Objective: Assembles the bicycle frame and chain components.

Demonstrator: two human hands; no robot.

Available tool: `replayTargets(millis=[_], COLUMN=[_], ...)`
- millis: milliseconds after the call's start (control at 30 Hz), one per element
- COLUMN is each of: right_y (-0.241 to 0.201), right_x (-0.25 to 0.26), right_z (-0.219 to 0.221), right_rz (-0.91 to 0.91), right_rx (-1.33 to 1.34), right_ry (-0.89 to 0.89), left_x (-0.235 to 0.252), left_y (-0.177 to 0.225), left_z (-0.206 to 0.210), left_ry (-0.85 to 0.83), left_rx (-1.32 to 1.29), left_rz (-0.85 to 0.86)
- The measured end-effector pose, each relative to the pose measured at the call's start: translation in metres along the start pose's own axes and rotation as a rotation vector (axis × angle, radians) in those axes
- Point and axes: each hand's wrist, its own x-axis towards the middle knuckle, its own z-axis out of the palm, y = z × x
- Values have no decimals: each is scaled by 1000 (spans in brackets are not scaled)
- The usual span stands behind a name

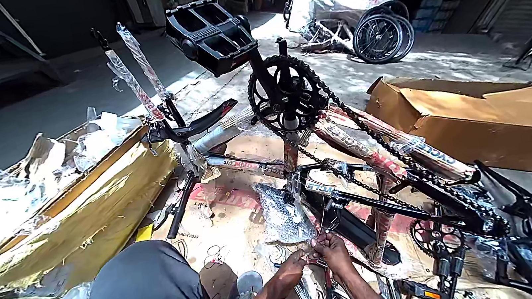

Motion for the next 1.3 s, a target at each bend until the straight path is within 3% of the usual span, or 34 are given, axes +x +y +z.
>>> replayTargets(millis=[200, 467, 633, 733, 900, 1000, 1100, 1200, 1300], right_y=[11, 16, -1, 2, -20, -17, -11, -16, -7], right_x=[3, -1, 6, 11, 1, -33, -56, -60, -69], right_z=[2, 8, 2, 5, -6, -3, 4, 5, -2], right_rz=[12, 29, 78, 36, 251, 442, 561, 571, 416], right_rx=[54, 38, 256, 92, 29, -147, 14, 246, 76], right_ry=[55, -23, -32, -39, -67, -128, -202, -64, -89], left_x=[1, -2, 3, 9, 20, 31, 39, 40, 42], left_y=[7, 16, 21, 25, 44, 46, 47, 47, 53], left_z=[-2, 5, -1, 2, 6, 3, 8, 16, 15], left_ry=[49, 63, 44, 33, 69, 95, 37, -44, -80], left_rx=[-33, -46, -72, -104, -323, -389, -381, -354, -92], left_rz=[-27, 10, 5, 5, -19, -23, -44, -97, -201])
